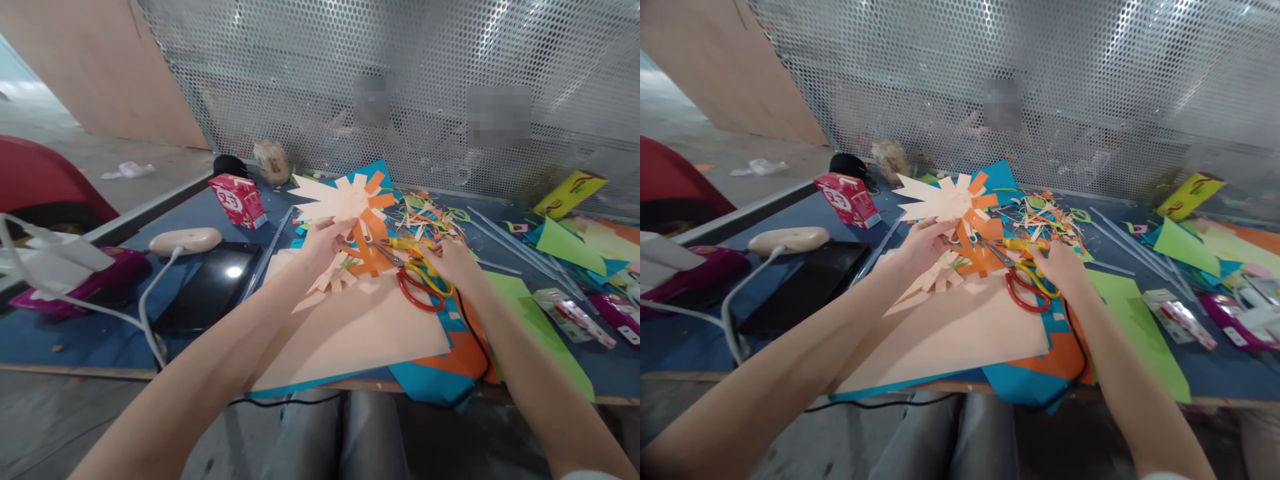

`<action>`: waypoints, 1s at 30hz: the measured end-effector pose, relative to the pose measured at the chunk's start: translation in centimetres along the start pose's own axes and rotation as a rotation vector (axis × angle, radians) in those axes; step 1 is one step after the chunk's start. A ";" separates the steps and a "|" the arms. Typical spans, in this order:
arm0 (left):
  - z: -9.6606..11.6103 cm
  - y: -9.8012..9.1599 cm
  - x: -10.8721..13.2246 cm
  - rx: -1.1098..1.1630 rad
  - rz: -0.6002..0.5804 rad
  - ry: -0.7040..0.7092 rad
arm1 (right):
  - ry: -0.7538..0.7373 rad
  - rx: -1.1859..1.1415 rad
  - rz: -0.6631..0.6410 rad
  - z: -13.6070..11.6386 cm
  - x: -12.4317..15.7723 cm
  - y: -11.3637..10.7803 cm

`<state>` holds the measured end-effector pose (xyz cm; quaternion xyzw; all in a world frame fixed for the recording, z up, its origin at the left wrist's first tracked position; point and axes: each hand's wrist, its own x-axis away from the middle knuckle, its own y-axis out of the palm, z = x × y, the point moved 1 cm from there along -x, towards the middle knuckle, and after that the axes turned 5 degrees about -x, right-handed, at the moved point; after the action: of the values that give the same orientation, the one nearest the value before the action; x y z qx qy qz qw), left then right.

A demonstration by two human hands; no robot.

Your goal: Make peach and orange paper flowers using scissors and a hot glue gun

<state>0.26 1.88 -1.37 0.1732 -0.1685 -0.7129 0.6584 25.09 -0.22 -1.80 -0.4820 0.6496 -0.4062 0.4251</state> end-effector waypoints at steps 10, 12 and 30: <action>0.2 -0.2 -0.1 0.015 -0.009 -0.021 | -0.070 -0.020 -0.193 0.4 -1.0 -0.3; 0.3 -0.1 -0.1 0.011 0.011 -0.043 | -0.046 -0.080 -0.148 0.6 -1.2 -0.2; 0.2 -0.1 -0.1 0.035 -0.002 -0.034 | 0.005 -1.522 -0.232 -1.6 0.4 -0.8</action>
<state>0.04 1.99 -1.26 0.1725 -0.1919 -0.7132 0.6517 23.72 -0.54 -0.56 -0.7056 0.6965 0.1094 -0.0704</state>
